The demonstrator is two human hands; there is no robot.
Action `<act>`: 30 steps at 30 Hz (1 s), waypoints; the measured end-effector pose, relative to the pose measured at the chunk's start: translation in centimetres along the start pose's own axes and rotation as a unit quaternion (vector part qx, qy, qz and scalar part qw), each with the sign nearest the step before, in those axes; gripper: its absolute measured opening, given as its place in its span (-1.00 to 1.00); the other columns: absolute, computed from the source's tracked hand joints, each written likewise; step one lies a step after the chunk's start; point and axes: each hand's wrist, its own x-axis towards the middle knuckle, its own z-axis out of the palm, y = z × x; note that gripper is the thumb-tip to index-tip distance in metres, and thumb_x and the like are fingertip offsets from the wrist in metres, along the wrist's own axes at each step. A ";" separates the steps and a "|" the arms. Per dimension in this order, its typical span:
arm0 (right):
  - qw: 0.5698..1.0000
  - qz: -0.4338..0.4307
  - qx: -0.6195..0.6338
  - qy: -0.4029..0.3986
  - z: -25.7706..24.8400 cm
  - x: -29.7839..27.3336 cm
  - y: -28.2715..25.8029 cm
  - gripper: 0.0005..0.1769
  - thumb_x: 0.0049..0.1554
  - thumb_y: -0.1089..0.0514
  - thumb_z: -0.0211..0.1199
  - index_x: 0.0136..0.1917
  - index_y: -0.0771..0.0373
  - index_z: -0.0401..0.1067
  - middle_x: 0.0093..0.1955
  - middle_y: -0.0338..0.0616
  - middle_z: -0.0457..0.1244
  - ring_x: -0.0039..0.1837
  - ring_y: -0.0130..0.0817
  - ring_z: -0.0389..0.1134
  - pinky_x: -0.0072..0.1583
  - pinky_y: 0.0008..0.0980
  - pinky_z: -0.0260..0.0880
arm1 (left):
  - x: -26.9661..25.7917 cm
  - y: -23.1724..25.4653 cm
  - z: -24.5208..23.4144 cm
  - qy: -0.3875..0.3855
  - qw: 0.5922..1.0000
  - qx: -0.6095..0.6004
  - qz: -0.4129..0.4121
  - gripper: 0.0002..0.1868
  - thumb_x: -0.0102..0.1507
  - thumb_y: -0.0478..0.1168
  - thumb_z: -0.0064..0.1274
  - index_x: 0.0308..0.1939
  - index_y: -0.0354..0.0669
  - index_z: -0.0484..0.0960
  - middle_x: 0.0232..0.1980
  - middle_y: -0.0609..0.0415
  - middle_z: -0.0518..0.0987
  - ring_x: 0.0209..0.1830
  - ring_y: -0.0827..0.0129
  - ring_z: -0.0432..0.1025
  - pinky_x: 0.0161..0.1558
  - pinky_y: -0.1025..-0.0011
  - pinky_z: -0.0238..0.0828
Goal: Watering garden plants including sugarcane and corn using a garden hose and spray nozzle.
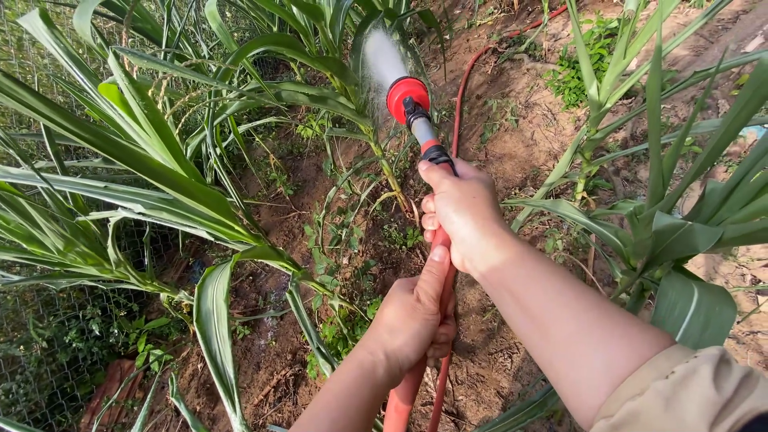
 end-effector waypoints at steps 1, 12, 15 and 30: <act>1.000 0.000 0.000 0.000 -0.1 0.3 0.2 -0.93 0.28 0.13 0.21 0.02 0.11 0.39 -0.52 -0.32 -0.02 -0.54 -0.50 -0.05 -0.48 -0.45 -0.05 | 0.1 -0.1 0.1 0.000 1.000 0.000 0.000 -0.20 0.35 0.46 -0.29 -0.62 -0.16 0.21 -0.74 -0.01 0.15 -0.84 0.35 -0.02 -0.75 0.44 -0.05; 1.000 0.005 0.003 0.008 -0.8 0.2 0.7 -0.90 0.27 0.10 0.21 -0.06 0.07 0.34 -0.52 -0.31 -0.04 -0.54 -0.49 -0.08 -0.48 -0.44 -0.09 | -0.3 -0.7 0.5 -0.013 0.999 -0.030 -0.009 -0.25 0.36 0.44 -0.25 -0.55 -0.16 0.22 -0.73 0.03 0.11 -0.85 0.38 -0.05 -0.76 0.45 -0.06; 1.000 0.010 0.007 0.012 -1.0 -0.3 0.5 -0.93 0.28 0.11 0.20 -0.01 0.09 0.37 -0.51 -0.31 -0.04 -0.54 -0.50 -0.08 -0.47 -0.44 -0.08 | -0.9 -0.5 0.8 -0.003 1.000 -0.009 -0.011 -0.24 0.35 0.45 -0.26 -0.56 -0.15 0.23 -0.73 0.02 0.15 -0.85 0.38 -0.03 -0.76 0.46 -0.05; 1.000 0.000 0.005 0.006 -2.2 -2.8 1.1 -0.94 0.27 0.14 0.22 -0.03 0.12 0.37 -0.52 -0.28 -0.05 -0.55 -0.47 -0.09 -0.49 -0.41 -0.07 | -2.4 -2.9 1.9 -0.012 0.999 -0.048 -0.005 -0.23 0.34 0.47 -0.25 -0.57 -0.12 0.15 -0.72 0.04 0.08 -0.82 0.39 -0.06 -0.72 0.46 -0.11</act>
